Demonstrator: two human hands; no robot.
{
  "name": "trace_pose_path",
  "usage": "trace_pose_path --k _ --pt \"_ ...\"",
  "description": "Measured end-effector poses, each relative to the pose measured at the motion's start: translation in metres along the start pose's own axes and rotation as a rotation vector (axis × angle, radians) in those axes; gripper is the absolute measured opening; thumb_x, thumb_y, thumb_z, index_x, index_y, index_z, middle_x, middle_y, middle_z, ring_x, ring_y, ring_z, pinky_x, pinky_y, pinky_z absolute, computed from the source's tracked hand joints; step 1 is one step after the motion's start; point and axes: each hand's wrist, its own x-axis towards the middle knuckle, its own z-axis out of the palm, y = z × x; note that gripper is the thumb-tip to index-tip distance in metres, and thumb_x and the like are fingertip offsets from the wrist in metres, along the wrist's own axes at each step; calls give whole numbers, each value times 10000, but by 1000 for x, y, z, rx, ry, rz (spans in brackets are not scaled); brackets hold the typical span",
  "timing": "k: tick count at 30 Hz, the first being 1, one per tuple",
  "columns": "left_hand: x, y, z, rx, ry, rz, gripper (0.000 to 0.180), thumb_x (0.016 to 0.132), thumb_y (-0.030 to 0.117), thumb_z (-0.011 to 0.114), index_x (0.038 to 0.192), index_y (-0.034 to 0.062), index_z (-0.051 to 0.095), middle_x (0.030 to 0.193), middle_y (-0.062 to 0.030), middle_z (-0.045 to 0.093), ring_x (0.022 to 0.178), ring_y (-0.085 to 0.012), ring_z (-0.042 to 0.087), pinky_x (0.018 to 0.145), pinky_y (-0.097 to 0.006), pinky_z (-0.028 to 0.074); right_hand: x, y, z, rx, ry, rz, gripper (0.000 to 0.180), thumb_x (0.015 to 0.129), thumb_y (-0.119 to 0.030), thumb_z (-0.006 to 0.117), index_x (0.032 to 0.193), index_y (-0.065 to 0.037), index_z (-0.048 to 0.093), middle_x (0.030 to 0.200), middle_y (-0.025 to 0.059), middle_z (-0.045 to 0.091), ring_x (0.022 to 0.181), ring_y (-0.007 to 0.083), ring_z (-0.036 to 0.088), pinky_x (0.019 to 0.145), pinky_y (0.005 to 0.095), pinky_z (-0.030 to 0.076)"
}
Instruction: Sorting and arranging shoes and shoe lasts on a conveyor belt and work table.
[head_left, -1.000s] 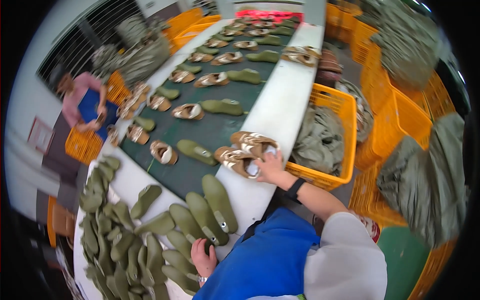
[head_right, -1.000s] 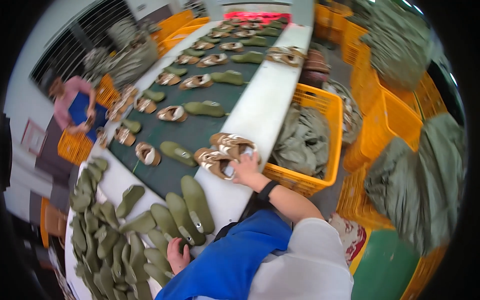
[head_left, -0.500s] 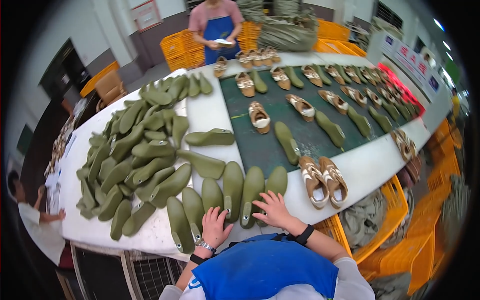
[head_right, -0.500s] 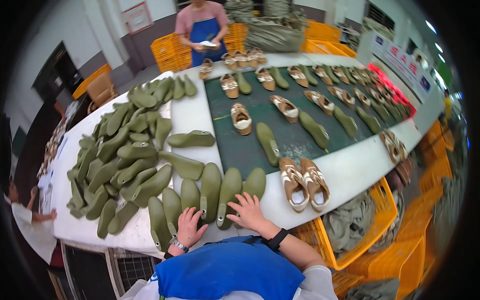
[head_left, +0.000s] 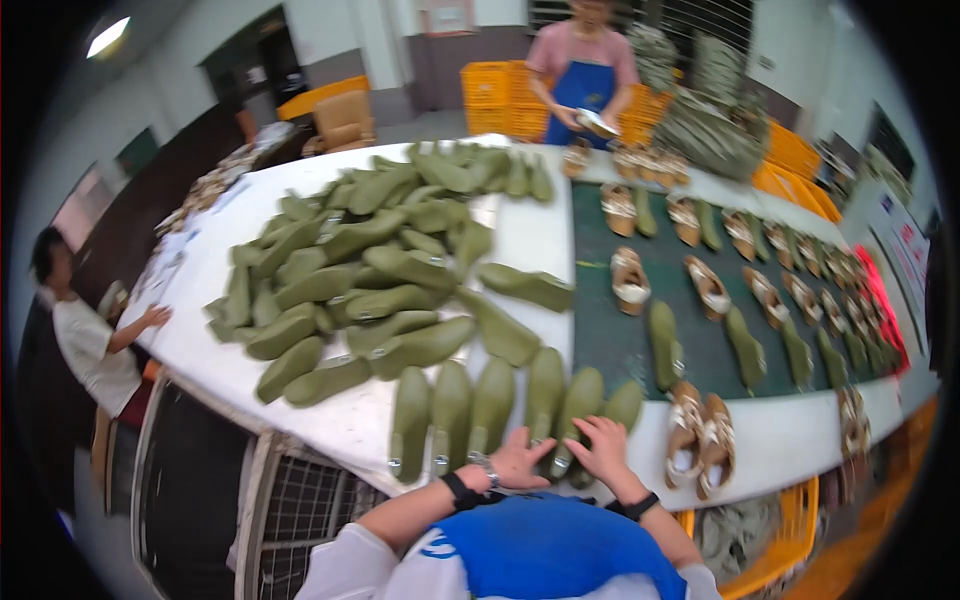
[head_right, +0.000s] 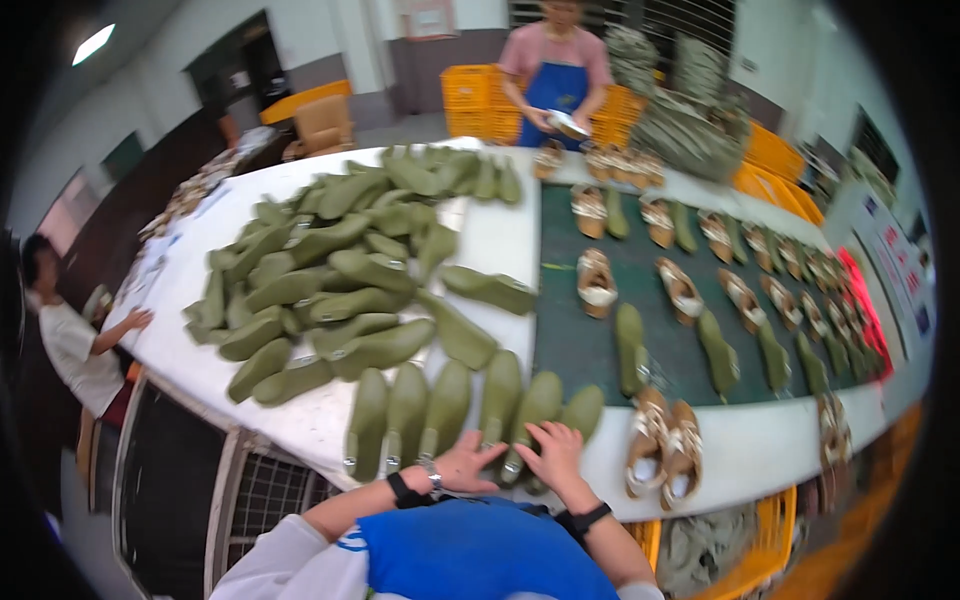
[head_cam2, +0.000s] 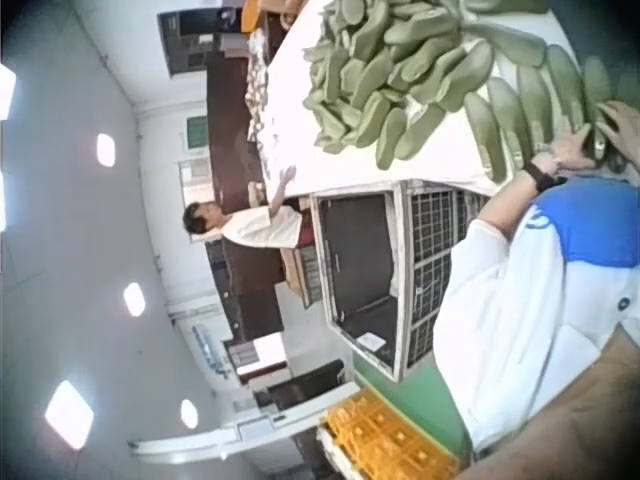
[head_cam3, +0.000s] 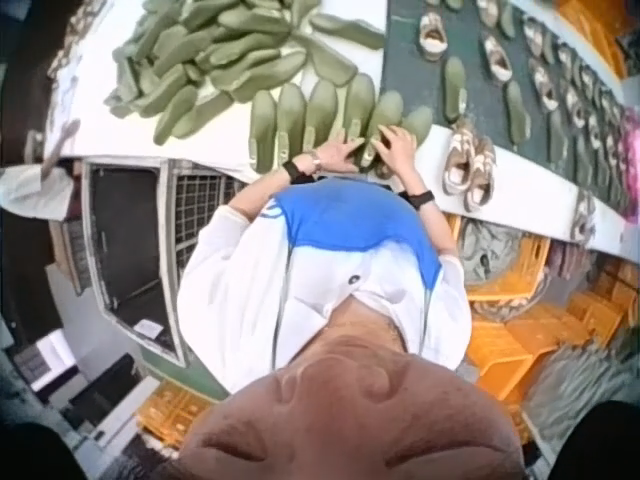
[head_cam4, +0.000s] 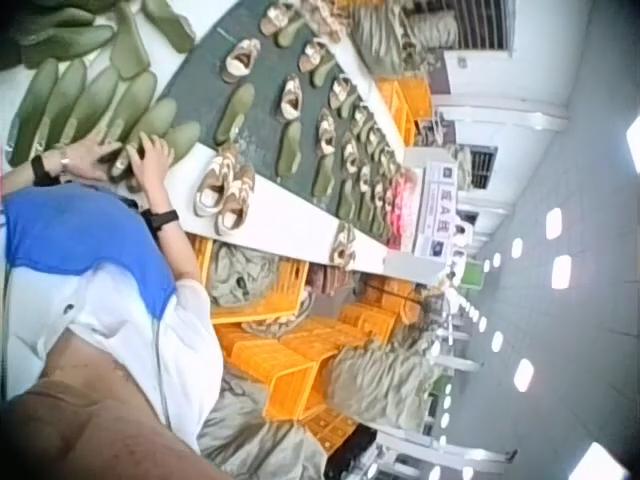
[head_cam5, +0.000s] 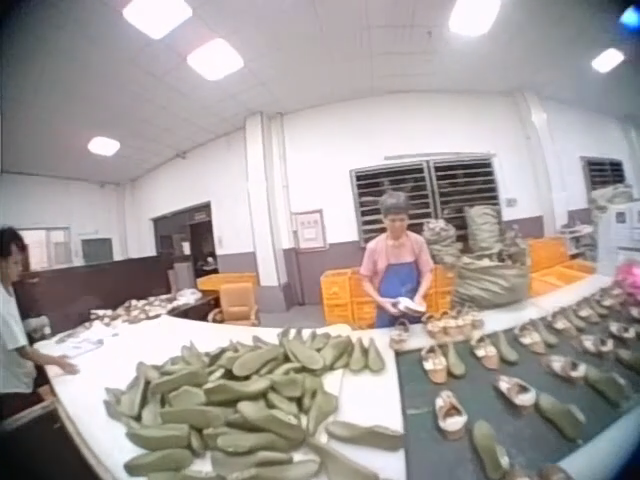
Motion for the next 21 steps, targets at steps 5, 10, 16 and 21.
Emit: trace_pose_path --k 5,10,16,21 --pt "-7 -19 -15 -288 373 122 650 801 322 636 1335 58 373 1189 -190 507 1182 -375 406 1017 -438 317 -8 4 -8 0 96 11 406 691 -351 708 1004 -99 647 995 107 611 994 282 532 936 458 335" --pt "-42 -50 -18 124 735 -254 458 787 385 608 1082 36 582 1109 -134 569 1137 -325 459 973 -437 344 -10 8 2 25 133 -25 382 694 -318 710 976 -70 639 990 112 613 958 289 547 946 478 337" --pt "-47 -51 -19 191 639 -377 452 761 465 576 911 44 641 948 -114 635 1003 -248 555 937 -402 353 -4 0 4 41 180 -79 291 721 -281 687 925 -76 649 966 87 622 912 282 560 903 467 371" --pt "-47 -55 -14 171 760 -317 405 748 397 624 907 25 627 920 -131 632 985 -275 555 914 -404 368 -4 -2 2 46 176 -37 297 739 -303 678 944 -90 649 962 73 622 911 273 561 932 469 361"
